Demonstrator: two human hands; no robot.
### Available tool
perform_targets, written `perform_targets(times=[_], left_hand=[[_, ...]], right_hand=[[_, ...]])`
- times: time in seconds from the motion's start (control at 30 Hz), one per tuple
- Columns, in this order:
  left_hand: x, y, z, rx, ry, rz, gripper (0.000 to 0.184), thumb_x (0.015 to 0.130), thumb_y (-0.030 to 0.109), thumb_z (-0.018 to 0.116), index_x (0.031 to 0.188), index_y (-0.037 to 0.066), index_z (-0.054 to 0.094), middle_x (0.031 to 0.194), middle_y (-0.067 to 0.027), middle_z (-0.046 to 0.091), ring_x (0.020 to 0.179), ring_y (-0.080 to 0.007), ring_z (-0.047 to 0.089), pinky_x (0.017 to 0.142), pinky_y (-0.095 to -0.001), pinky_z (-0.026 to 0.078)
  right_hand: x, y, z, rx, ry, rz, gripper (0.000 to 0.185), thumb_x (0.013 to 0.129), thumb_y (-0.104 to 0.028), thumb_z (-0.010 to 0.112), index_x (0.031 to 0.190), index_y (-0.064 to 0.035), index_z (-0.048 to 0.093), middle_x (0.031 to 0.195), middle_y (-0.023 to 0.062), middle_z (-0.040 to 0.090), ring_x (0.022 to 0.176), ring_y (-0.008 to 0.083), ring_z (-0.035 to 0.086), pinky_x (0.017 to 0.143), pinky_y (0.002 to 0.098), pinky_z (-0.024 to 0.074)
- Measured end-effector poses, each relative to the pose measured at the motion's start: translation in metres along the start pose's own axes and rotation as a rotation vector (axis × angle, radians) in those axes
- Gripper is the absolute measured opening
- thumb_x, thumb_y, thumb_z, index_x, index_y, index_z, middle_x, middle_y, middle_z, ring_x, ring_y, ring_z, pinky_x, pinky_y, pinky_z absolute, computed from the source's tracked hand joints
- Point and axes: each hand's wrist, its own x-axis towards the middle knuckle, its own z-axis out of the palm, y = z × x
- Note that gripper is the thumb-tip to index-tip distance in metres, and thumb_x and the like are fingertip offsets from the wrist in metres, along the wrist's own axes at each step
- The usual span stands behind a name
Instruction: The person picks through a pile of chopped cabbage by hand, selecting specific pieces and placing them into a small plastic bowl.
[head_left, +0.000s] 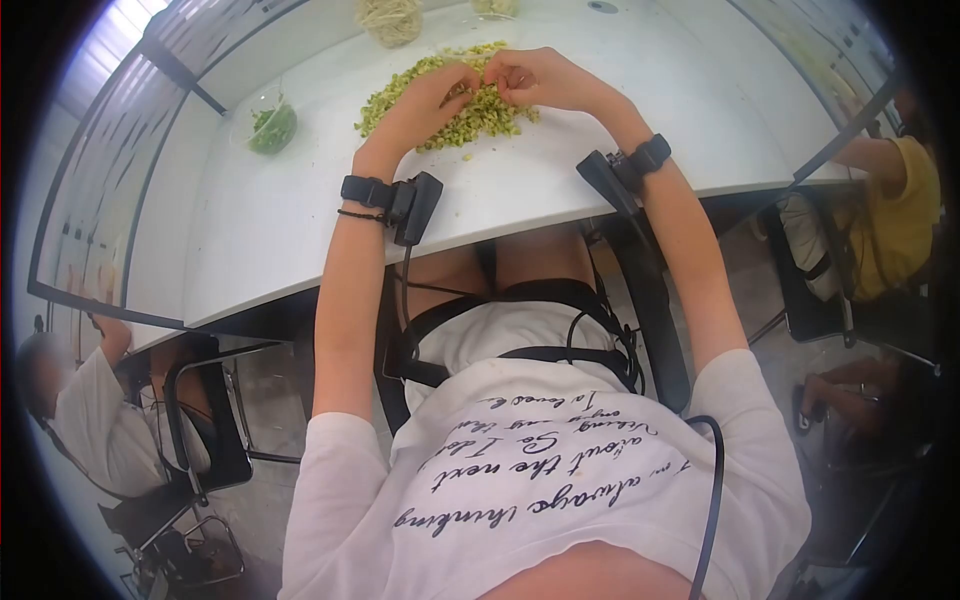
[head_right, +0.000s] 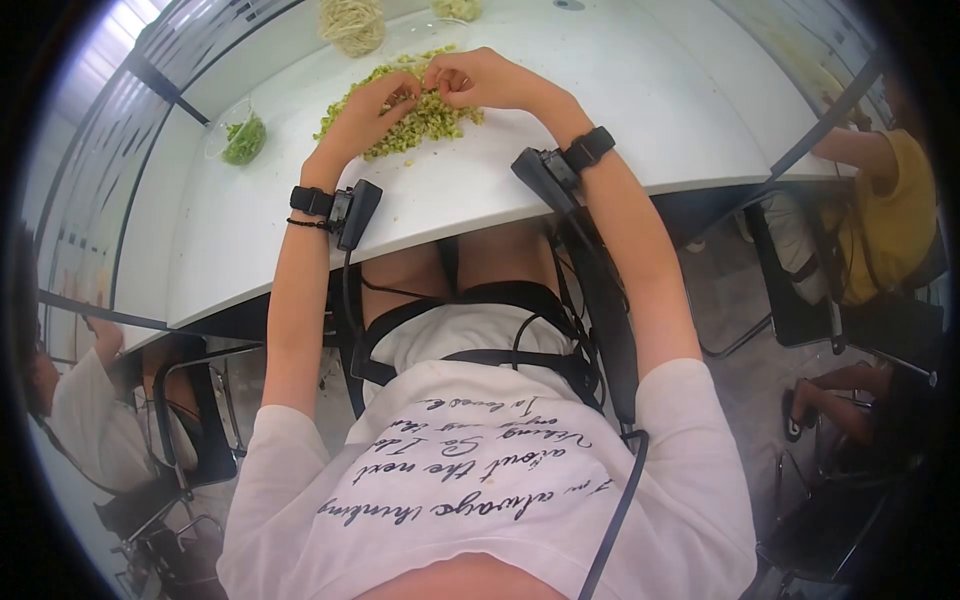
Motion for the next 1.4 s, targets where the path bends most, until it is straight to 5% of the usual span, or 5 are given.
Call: perform_targets(times=[0.3,0.73,0.93,1.23,1.4], left_hand=[[0.001,-0.006,0.0,-0.027,0.06,0.039,0.023,0.079,0.001,0.064,0.1,0.004,0.056,0.093,-0.0061,0.061,0.086,-0.0192,0.059,0.078,-0.0306,0.049],[0.001,-0.002,-0.004,0.007,0.114,0.002,0.013,0.089,0.01,0.056,0.1,0.004,0.059,0.081,-0.0058,0.066,0.071,-0.0151,0.06,0.064,-0.0259,0.046],[0.001,-0.006,-0.004,0.017,0.15,0.074,0.014,0.083,0.0,0.059,0.096,0.003,0.059,0.089,-0.0064,0.063,0.081,-0.017,0.06,0.075,-0.0277,0.049],[0.002,-0.009,-0.003,0.034,0.134,0.076,0.017,0.079,-0.002,0.061,0.096,0.002,0.059,0.089,-0.0059,0.062,0.083,-0.0169,0.06,0.076,-0.028,0.05],[0.002,-0.01,-0.003,0.027,0.131,0.074,0.017,0.079,-0.002,0.062,0.094,0.002,0.059,0.089,-0.0058,0.061,0.083,-0.0167,0.06,0.077,-0.0277,0.05]], right_hand=[[0.001,-0.003,-0.001,0.046,-0.031,-0.041,0.024,0.078,0.0,0.055,0.101,-0.0058,0.059,0.086,0.0052,0.065,0.079,0.0135,0.061,0.077,0.0274,0.0502],[0.0,-0.006,-0.001,0.068,-0.043,-0.003,0.026,0.081,0.002,0.053,0.106,-0.0035,0.057,0.096,0.0056,0.064,0.088,0.0154,0.064,0.082,0.0289,0.0496],[0.0,-0.002,-0.001,0.111,-0.016,0.015,0.021,0.081,-0.004,0.061,0.102,-0.0063,0.059,0.094,0.0046,0.064,0.086,0.0148,0.064,0.079,0.0274,0.051],[0.001,0.003,-0.001,0.068,-0.009,-0.093,0.008,0.076,0.0,0.066,0.085,0.0008,0.066,0.099,0.0046,0.062,0.084,0.0141,0.062,0.076,0.0257,0.053],[0.0,0.003,-0.001,0.078,-0.04,-0.074,0.011,0.077,-0.004,0.066,0.088,-0.0014,0.067,0.094,0.0065,0.063,0.081,0.0156,0.062,0.076,0.0275,0.0521]])
